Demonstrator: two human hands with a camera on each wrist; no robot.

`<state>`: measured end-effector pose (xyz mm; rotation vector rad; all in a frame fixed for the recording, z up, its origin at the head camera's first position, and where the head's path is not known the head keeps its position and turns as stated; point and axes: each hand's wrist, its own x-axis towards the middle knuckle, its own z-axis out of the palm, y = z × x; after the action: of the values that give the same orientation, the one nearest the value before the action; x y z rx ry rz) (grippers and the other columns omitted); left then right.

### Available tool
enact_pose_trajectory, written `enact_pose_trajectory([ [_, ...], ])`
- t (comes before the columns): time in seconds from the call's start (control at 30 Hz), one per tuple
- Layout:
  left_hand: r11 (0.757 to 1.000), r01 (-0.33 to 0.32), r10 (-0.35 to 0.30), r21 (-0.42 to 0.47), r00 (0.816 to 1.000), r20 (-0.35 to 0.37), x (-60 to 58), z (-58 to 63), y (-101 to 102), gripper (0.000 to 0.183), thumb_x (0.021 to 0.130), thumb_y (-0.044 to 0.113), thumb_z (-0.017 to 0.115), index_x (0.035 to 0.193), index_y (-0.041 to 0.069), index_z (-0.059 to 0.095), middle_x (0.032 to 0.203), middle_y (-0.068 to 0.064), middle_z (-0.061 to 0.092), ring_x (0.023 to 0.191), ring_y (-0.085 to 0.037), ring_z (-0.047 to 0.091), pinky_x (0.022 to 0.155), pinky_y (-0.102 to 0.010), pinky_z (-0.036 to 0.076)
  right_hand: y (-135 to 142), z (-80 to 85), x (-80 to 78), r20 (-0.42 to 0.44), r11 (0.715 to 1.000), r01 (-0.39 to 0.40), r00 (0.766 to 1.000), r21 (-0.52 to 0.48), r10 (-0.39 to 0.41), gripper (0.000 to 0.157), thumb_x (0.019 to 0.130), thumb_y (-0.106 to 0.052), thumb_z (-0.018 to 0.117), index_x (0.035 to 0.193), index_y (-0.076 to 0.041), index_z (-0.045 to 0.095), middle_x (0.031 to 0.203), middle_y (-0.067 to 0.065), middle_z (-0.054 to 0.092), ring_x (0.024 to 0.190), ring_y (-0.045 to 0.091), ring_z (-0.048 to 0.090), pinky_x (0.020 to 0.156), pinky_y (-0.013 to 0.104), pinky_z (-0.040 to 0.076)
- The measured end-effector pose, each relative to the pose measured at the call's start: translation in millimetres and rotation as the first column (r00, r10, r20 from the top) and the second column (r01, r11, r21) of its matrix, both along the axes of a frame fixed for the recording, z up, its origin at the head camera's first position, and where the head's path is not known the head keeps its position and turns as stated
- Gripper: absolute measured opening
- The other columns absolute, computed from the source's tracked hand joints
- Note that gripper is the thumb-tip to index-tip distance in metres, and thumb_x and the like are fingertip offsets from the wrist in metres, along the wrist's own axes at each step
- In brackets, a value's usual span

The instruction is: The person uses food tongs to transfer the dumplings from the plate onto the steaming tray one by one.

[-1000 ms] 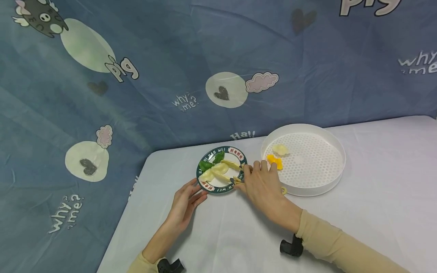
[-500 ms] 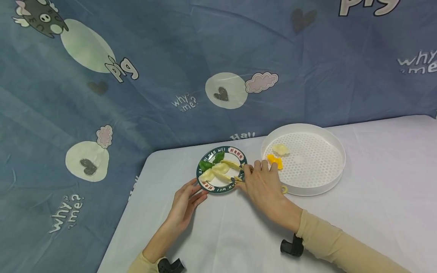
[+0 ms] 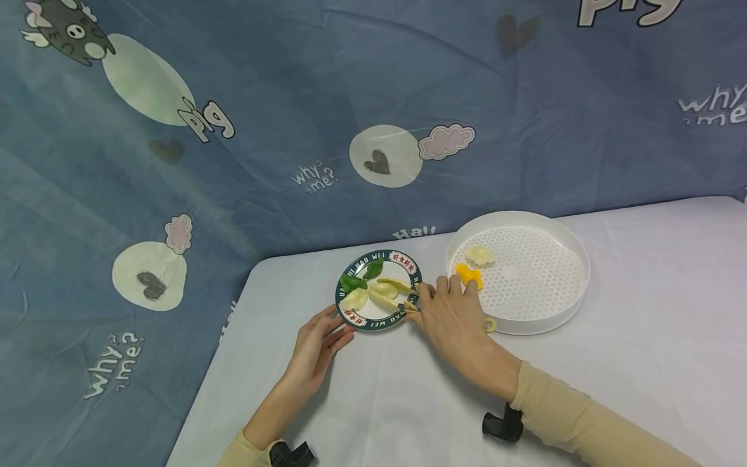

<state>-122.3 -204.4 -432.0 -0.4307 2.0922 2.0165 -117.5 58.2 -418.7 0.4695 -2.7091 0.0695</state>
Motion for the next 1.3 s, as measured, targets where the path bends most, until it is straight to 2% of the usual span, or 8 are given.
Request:
enact_pose_trajectory([
  [0.33, 1.000, -0.006, 0.007, 0.017, 1.000, -0.009, -0.3, -1.0, -0.2, 0.065, 0.105, 0.015, 0.044, 0.165, -0.005, 0.029, 0.149, -0.025, 0.048, 0.118, -0.019, 0.067, 0.105, -0.024, 0.066, 5.1, 4.4, 1.5, 0.008, 1.000, 0.012, 1.000, 0.000, -0.012, 0.057, 0.095, -0.062, 0.071, 0.095, -0.007, 0.056, 0.074, 0.012, 0.051, 0.073, 0.031, 0.052, 0.060, 0.041, 0.046],
  [0.63, 1.000, -0.008, 0.008, 0.012, 1.000, -0.012, 0.3, -1.6, -0.2, 0.065, 0.105, 0.014, 0.044, 0.165, -0.005, 0.028, 0.150, -0.026, 0.048, 0.119, -0.019, 0.067, 0.106, -0.025, 0.066, 15.4, 12.0, 5.3, -0.017, 1.000, 0.017, 1.000, -0.003, -0.017, 0.058, 0.095, -0.062, 0.071, 0.094, -0.006, 0.054, 0.074, 0.011, 0.048, 0.070, 0.030, 0.047, 0.057, 0.040, 0.042],
  [0.93, 1.000, -0.008, 0.008, 0.007, 1.000, -0.008, -0.5, -0.8, 0.3, 0.066, 0.105, 0.015, 0.043, 0.165, -0.005, 0.027, 0.149, -0.026, 0.048, 0.120, -0.021, 0.067, 0.107, -0.026, 0.066, 34.7, 26.0, 10.9, 0.062, 0.998, 0.042, 0.997, -0.037, -0.040, 0.057, 0.100, -0.059, 0.066, 0.109, -0.004, 0.059, 0.085, 0.017, 0.058, 0.080, 0.034, 0.054, 0.060, 0.044, 0.043],
  [1.03, 1.000, -0.006, 0.006, 0.008, 1.000, -0.008, -0.9, -0.7, 0.2, 0.065, 0.105, 0.014, 0.042, 0.165, -0.006, 0.027, 0.149, -0.027, 0.047, 0.120, -0.021, 0.067, 0.108, -0.027, 0.066, 43.0, 28.9, 12.1, 0.051, 0.997, 0.052, 0.997, -0.050, -0.050, 0.055, 0.099, -0.057, 0.068, 0.107, -0.004, 0.057, 0.083, 0.017, 0.056, 0.078, 0.035, 0.054, 0.059, 0.044, 0.042],
  [1.13, 1.000, -0.005, 0.005, 0.008, 1.000, -0.009, -1.0, -1.0, -0.1, 0.065, 0.105, 0.013, 0.041, 0.165, -0.006, 0.027, 0.149, -0.027, 0.047, 0.120, -0.022, 0.066, 0.108, -0.027, 0.065, 51.2, 29.5, 12.7, -0.004, 0.997, 0.049, 0.999, -0.064, -0.049, 0.054, 0.098, -0.056, 0.070, 0.101, -0.004, 0.055, 0.078, 0.016, 0.053, 0.072, 0.034, 0.051, 0.057, 0.043, 0.041],
  [1.3, 1.000, -0.008, 0.008, 0.010, 1.000, -0.013, -1.2, -2.7, -0.8, 0.065, 0.105, 0.013, 0.041, 0.165, -0.006, 0.027, 0.149, -0.027, 0.047, 0.120, -0.021, 0.067, 0.108, -0.027, 0.066, 63.3, 30.8, 11.6, -0.003, 0.995, 0.064, 0.998, -0.082, -0.065, 0.053, 0.097, -0.055, 0.070, 0.101, -0.004, 0.055, 0.077, 0.016, 0.052, 0.071, 0.036, 0.051, 0.056, 0.047, 0.042],
])
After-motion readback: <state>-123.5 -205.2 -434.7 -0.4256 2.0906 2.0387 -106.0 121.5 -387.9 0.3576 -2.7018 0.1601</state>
